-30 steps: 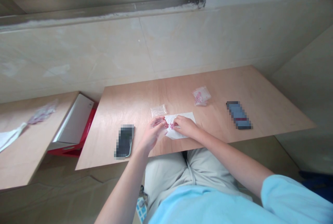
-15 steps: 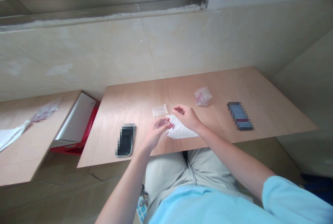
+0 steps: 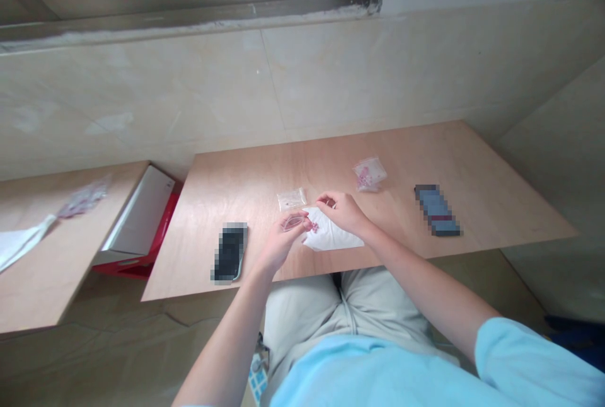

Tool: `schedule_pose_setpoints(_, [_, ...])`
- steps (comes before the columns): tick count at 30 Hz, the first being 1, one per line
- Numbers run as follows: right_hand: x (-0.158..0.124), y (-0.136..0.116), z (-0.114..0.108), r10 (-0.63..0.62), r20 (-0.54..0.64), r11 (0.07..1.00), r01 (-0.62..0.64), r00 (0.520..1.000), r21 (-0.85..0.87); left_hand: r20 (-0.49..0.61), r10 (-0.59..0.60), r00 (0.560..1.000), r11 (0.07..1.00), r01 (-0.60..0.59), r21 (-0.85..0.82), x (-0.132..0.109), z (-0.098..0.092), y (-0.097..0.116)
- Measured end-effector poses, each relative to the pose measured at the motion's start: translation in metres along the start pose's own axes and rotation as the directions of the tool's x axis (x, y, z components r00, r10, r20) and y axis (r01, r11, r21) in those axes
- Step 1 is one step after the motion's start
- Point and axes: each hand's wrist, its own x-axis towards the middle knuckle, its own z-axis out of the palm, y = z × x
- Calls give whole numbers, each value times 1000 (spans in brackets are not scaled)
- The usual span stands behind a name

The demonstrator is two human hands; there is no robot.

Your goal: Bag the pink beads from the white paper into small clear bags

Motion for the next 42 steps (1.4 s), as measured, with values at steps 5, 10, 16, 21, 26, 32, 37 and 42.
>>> schedule_pose_setpoints(5, [22, 29, 16, 51, 60, 979, -38, 997, -201, 15, -11, 1000, 983, 8, 185, -6, 7, -13])
schedule_pose_setpoints(10, [84, 21, 63, -117, 169, 949, 160, 979, -271, 70, 0, 998, 971, -16, 239, -14, 12, -19])
schedule_pose_setpoints(16, [173, -2, 146, -298, 493, 827, 479, 818, -294, -29, 37, 999, 976, -30, 215, -17, -5, -4])
schedule_pose_setpoints(21, [203, -2, 188, -318, 539, 794, 530, 780, -299, -98, 68, 993, 981, -48, 189, -12, -30, 1])
schedule_pose_setpoints(26, [211, 3, 199, -310, 515, 810, 505, 799, -298, -164, 56, 985, 987, -29, 160, -4, -46, -5])
schedule_pose_setpoints(32, [231, -1, 204, -270, 519, 835, 466, 811, -293, -197, 3, 980, 998, 10, 62, -2, -50, -2])
schedule_pose_setpoints(37, [231, -13, 194, -276, 493, 844, 454, 825, -287, -175, -75, 982, 989, 52, -135, -2, -48, 5])
schedule_pose_setpoints(42, [199, -29, 152, -321, 321, 918, 376, 891, -128, -124, -114, 986, 966, 80, -247, 0, -43, 5])
